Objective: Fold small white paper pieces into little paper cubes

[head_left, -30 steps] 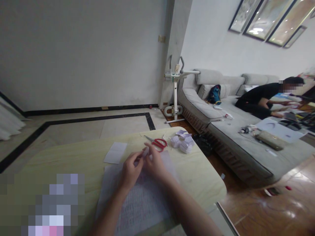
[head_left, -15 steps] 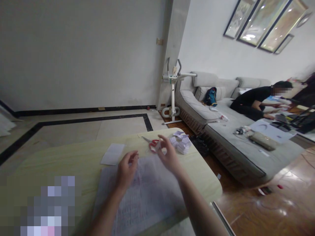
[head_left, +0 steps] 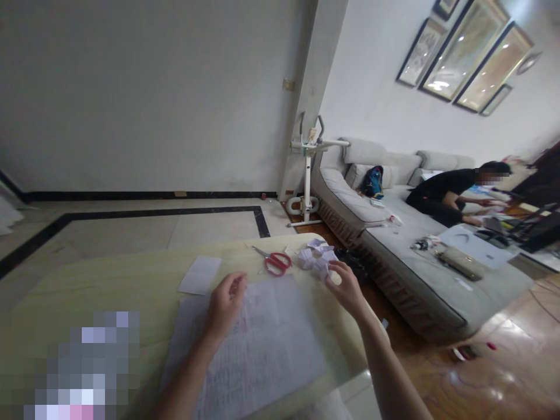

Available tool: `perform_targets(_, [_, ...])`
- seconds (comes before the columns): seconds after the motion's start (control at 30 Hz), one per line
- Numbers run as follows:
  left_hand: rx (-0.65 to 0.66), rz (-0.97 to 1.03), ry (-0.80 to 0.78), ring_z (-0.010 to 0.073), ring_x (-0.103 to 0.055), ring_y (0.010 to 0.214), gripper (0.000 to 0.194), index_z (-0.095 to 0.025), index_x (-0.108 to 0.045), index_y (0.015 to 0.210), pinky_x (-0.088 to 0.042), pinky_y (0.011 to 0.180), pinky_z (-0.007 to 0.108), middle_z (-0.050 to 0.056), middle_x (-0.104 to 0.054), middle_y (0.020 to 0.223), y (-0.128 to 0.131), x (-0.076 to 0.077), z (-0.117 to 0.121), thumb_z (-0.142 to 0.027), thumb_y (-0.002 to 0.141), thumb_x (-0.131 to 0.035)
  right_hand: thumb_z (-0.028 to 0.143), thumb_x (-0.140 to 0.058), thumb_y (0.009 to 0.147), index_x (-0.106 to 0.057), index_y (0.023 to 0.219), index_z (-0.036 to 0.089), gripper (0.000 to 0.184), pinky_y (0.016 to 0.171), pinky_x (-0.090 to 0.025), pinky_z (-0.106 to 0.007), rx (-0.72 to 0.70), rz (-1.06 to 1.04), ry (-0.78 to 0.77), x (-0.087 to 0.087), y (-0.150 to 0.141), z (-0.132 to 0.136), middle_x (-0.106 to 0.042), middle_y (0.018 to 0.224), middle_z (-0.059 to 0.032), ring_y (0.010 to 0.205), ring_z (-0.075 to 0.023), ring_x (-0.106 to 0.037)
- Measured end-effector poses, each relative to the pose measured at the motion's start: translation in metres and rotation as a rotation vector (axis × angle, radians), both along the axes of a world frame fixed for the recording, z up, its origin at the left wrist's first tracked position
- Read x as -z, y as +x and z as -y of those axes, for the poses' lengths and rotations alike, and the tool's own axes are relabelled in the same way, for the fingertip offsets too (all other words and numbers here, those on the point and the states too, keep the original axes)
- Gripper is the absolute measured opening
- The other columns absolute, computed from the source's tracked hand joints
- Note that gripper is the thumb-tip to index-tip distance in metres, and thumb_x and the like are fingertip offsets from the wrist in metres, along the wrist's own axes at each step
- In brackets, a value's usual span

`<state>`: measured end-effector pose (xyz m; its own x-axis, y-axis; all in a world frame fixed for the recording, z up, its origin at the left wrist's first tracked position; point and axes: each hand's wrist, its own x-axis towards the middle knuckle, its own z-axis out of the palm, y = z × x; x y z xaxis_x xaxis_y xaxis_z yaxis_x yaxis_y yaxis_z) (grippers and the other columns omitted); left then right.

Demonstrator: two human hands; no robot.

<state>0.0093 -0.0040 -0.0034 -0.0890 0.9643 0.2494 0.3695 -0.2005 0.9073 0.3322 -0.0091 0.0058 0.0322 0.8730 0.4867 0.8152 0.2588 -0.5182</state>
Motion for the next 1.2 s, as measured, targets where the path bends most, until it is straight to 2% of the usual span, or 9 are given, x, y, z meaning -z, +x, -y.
perform_targets(0.13, [0.007,-0.002,-0.001,0.0191,-0.065,0.077,0.033,-0.016,-0.062,0.096,-0.051,0.071,0.029,0.007,-0.069,0.084,-0.001,0.001,-0.001,-0.041,0.084,-0.046,0.022,-0.058,0.073,-0.064,0.082,0.020,0.011,0.093,-0.040,-0.043,-0.043,0.118,-0.045,0.000,-0.004,0.009,-0.056,0.115,-0.0103,0.107,-0.0264,-0.052])
perform_targets(0.33, [0.033,-0.007,-0.010,0.0190,-0.065,0.075,0.031,-0.015,-0.063,0.092,-0.051,0.069,0.029,0.007,-0.069,0.083,-0.001,-0.002,0.000,-0.040,0.084,-0.046,0.024,-0.057,0.075,-0.068,0.082,0.020,0.014,0.099,-0.034,-0.047,-0.060,0.247,-0.099,-0.007,-0.010,0.013,-0.052,0.122,-0.0109,0.118,-0.0301,-0.044])
perform_targets(0.5, [0.041,-0.007,-0.014,0.0187,-0.065,0.072,0.030,-0.016,-0.063,0.090,-0.051,0.066,0.028,0.005,-0.069,0.079,-0.001,-0.002,0.001,-0.039,0.083,-0.047,0.024,-0.054,0.077,-0.069,0.076,0.019,0.015,0.097,-0.037,-0.043,-0.069,0.284,-0.124,-0.012,-0.012,0.010,-0.053,0.118,-0.0107,0.111,-0.0272,-0.050])
perform_targets(0.7, [0.048,-0.041,0.020,0.0179,-0.066,0.071,0.027,-0.017,-0.064,0.089,-0.051,0.066,0.027,0.005,-0.070,0.082,0.000,0.002,0.000,-0.037,0.084,-0.046,0.024,-0.054,0.078,-0.069,0.077,0.019,0.016,0.094,-0.041,-0.041,-0.093,0.340,-0.139,-0.018,-0.014,0.008,-0.054,0.114,-0.0113,0.103,-0.0256,-0.054])
perform_targets(0.83, [0.016,-0.071,0.079,0.0174,-0.065,0.071,0.025,-0.017,-0.064,0.089,-0.051,0.066,0.027,0.005,-0.070,0.081,-0.001,-0.003,0.001,-0.036,0.084,-0.048,0.023,-0.052,0.079,-0.068,0.078,0.018,0.017,0.092,-0.042,-0.039,-0.093,0.347,-0.125,-0.019,-0.015,0.008,-0.055,0.110,-0.0113,0.100,-0.0245,-0.055])
perform_targets(0.93, [-0.017,-0.098,0.184,0.0171,-0.064,0.074,0.022,-0.017,-0.063,0.090,-0.050,0.068,0.027,0.006,-0.069,0.083,-0.003,-0.014,0.007,-0.034,0.084,-0.051,0.025,-0.052,0.081,-0.067,0.077,0.018,0.017,0.091,-0.043,-0.038,-0.092,0.336,-0.102,-0.016,-0.015,0.008,-0.055,0.106,-0.0107,0.098,-0.0236,-0.055])
perform_targets(1.0, [-0.037,-0.086,0.279,0.0164,-0.063,0.077,0.020,-0.016,-0.063,0.088,-0.050,0.071,0.027,0.006,-0.068,0.084,-0.004,-0.026,0.013,-0.032,0.086,-0.050,0.028,-0.051,0.081,-0.067,0.077,0.018,0.019,0.089,-0.043,-0.038,-0.102,0.335,-0.089,-0.014,-0.013,0.007,-0.055,0.104,-0.0104,0.094,-0.0229,-0.056])
perform_targets(1.1, [0.014,-0.061,0.410,0.0158,-0.063,0.078,0.018,-0.017,-0.063,0.089,-0.049,0.072,0.027,0.006,-0.068,0.082,0.000,-0.055,0.019,-0.030,0.086,-0.051,0.031,-0.052,0.081,-0.068,0.076,0.018,0.021,0.085,-0.044,-0.038,-0.111,0.355,-0.081,-0.011,-0.011,0.003,-0.056,0.099,-0.0104,0.091,-0.0235,-0.056])
perform_targets(1.2, [0.059,-0.012,0.546,0.0153,-0.062,0.073,0.019,-0.018,-0.063,0.089,-0.050,0.068,0.028,0.005,-0.067,0.076,0.005,-0.092,0.031,-0.033,0.086,-0.051,0.032,-0.052,0.081,-0.068,0.076,0.018,0.022,0.084,-0.044,-0.038,-0.121,0.363,-0.062,-0.008,-0.009,-0.001,-0.056,0.096,-0.0102,0.090,-0.0238,-0.055])
